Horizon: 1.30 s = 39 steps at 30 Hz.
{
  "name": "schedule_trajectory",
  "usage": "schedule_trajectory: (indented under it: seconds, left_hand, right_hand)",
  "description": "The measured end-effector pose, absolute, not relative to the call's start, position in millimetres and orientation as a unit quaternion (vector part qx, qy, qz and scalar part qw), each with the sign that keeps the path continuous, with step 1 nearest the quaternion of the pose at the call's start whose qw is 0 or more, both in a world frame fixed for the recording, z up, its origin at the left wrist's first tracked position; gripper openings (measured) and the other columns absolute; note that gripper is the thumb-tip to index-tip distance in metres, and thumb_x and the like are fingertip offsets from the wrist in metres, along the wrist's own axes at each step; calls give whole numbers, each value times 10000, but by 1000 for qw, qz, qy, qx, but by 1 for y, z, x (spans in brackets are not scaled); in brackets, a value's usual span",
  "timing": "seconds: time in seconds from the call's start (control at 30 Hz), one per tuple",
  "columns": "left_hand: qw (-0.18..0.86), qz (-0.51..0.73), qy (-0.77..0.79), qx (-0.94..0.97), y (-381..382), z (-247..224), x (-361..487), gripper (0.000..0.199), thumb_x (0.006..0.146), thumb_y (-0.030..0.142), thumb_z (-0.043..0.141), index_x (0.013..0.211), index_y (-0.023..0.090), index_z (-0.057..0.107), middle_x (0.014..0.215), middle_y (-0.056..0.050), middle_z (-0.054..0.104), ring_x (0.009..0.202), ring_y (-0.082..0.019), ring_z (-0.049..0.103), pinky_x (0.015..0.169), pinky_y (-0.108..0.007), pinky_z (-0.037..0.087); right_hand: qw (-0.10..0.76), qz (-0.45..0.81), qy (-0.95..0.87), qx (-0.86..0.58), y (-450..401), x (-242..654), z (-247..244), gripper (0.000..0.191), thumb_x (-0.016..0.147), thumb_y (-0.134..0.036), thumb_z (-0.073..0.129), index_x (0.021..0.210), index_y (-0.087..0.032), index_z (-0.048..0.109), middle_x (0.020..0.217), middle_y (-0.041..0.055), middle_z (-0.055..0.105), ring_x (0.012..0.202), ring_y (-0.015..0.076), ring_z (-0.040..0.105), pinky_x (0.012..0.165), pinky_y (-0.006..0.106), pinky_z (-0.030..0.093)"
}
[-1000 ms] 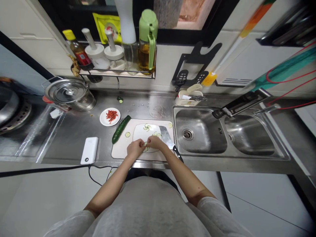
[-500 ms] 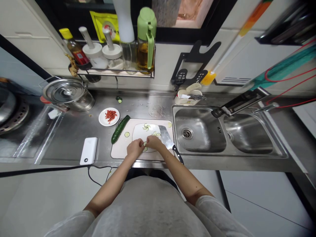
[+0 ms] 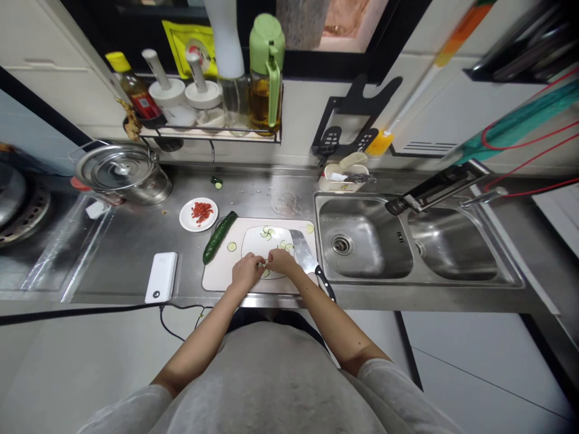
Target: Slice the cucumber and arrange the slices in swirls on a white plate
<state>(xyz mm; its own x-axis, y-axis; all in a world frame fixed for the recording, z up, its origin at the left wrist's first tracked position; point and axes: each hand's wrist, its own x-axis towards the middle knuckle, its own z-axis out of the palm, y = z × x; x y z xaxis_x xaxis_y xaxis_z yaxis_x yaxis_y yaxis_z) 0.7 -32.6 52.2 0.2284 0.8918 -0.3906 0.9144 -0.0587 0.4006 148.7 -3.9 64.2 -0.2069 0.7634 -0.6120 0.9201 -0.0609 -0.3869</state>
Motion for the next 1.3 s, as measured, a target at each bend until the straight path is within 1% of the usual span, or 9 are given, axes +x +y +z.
schedule_trajectory:
  seconds: [0.13, 0.27, 0.37, 0.77, 1.03, 1.17, 1.3]
  left_hand:
    - [285, -17, 610, 739, -32, 53, 0, 217, 865, 349, 550, 1028, 294, 683, 1002, -33, 612, 900, -203, 605, 734, -309, 409]
    - [284, 0, 573, 768, -30, 53, -4, 248, 861, 309, 561, 1082, 304, 673, 1010, -36, 603, 953, -210, 592, 831, -346, 380]
    - [287, 3, 562, 776, -29, 52, -7, 222, 861, 324, 572, 1051, 308, 687, 992, -34, 600, 962, -213, 585, 867, -370, 351]
    - [296, 23, 577, 761, -31, 46, -7, 196, 859, 347, 573, 1014, 294, 681, 969, -31, 602, 940, -213, 588, 867, -380, 328]
    - [299, 26, 592, 747, -31, 46, -6, 220, 838, 334, 598, 1044, 273, 644, 961, -30, 615, 946, -213, 586, 877, -375, 330]
    - [303, 16, 604, 737, -31, 47, -6, 207, 836, 348, 601, 1024, 271, 643, 962, -28, 617, 945, -212, 585, 888, -377, 326]
    - [309, 11, 607, 732, -29, 48, -5, 196, 826, 343, 614, 1004, 267, 644, 960, -23, 617, 952, -214, 584, 893, -383, 324]
  right_hand:
    - [101, -379, 678, 622, -4, 149, 66, 139, 751, -227, 614, 869, -169, 658, 965, 71, 684, 886, 182, 611, 595, 218, 383]
    - [97, -382, 675, 624, -4, 150, 65, 165, 757, -239, 618, 901, -169, 657, 977, 74, 679, 898, 188, 610, 609, 225, 391]
    - [96, -383, 673, 625, -5, 150, 64, 167, 764, -238, 612, 908, -168, 658, 969, 79, 678, 906, 191, 609, 623, 228, 396]
    - [88, -385, 672, 627, -6, 150, 63, 136, 759, -242, 612, 877, -182, 642, 967, 62, 672, 875, 177, 598, 590, 219, 372]
    - [78, -379, 662, 642, -9, 157, 64, 119, 762, -265, 626, 858, -198, 603, 939, 39, 657, 877, 169, 581, 597, 225, 363]
    - [99, -362, 660, 651, -15, 159, 66, 109, 793, -296, 611, 848, -205, 587, 939, 39, 652, 888, 175, 587, 622, 234, 375]
    - [111, -347, 661, 657, -17, 158, 68, 99, 813, -291, 588, 863, -205, 593, 951, 49, 651, 919, 184, 590, 673, 248, 397]
